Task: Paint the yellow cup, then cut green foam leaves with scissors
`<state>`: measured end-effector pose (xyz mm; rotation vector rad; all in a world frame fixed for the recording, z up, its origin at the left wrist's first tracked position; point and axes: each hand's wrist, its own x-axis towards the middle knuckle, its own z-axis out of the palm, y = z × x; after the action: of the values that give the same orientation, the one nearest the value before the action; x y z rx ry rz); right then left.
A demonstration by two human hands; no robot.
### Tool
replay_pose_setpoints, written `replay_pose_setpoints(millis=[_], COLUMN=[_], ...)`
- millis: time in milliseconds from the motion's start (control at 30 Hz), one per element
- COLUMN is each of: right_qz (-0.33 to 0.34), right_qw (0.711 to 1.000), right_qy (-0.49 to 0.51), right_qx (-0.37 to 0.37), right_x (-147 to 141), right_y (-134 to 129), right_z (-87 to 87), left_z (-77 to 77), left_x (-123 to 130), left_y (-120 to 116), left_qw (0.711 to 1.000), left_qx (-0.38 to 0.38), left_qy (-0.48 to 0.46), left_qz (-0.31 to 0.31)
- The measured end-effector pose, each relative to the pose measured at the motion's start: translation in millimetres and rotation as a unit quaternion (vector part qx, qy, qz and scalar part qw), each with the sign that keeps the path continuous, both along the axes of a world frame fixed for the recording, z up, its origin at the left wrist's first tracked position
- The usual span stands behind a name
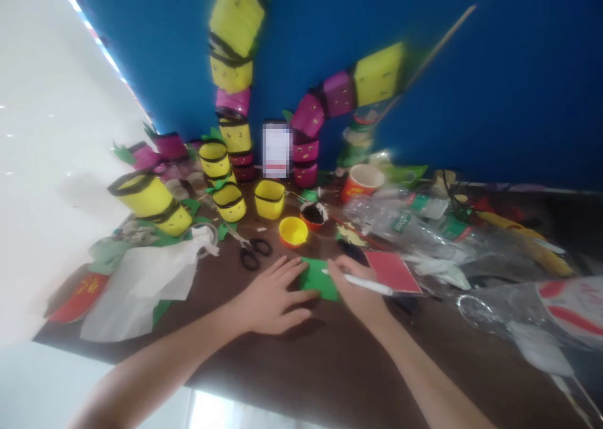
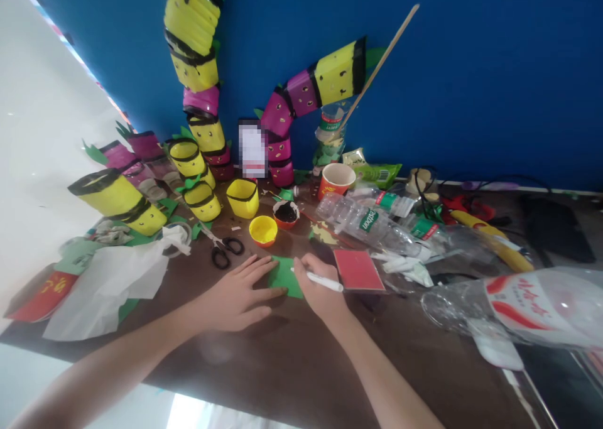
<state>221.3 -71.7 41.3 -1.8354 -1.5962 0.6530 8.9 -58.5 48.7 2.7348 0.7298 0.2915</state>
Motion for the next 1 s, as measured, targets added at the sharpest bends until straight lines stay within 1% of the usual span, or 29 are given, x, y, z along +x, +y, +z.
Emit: replay_pose_setpoints(millis=[333, 467, 600, 733, 833, 1000], right_qz=[0.033, 0.035, 0.035, 0.033, 0.024, -0.015], right_qw=[0.999, 0.999, 0.999, 0.998, 0.998, 0.999], right_qy=[0.006, -0.001, -0.019, -0.043, -0.046, -0.041], right_qx=[-0.009, -0.003, 0.011, 0.022, 0.023, 0.031], right_x=[2, 2, 0, -2, -2, -3], right_y=[-2, -4, -5, -6, -6, -4], right_z=[8.9, 7.1, 4.4, 3.4, 2.3, 2.1], left_z=[0.0, 1.3, 2.4, 1.5, 1.0, 2.1], left_x=[0, 0, 1, 2, 3, 4], left_y=[-1, -5, -13, -18, -19, -20], left_qw=[1.0, 1.0, 0.999, 0.998, 0.998, 0.997], left_qx=[0.005, 0.02, 0.037, 0.037, 0.034, 0.036], left_qy=[0.005, 0.012, 0.014, 0.013, 0.014, 0.003], left_qz=[0.004, 0.01, 0.036, 0.053, 0.056, 0.067])
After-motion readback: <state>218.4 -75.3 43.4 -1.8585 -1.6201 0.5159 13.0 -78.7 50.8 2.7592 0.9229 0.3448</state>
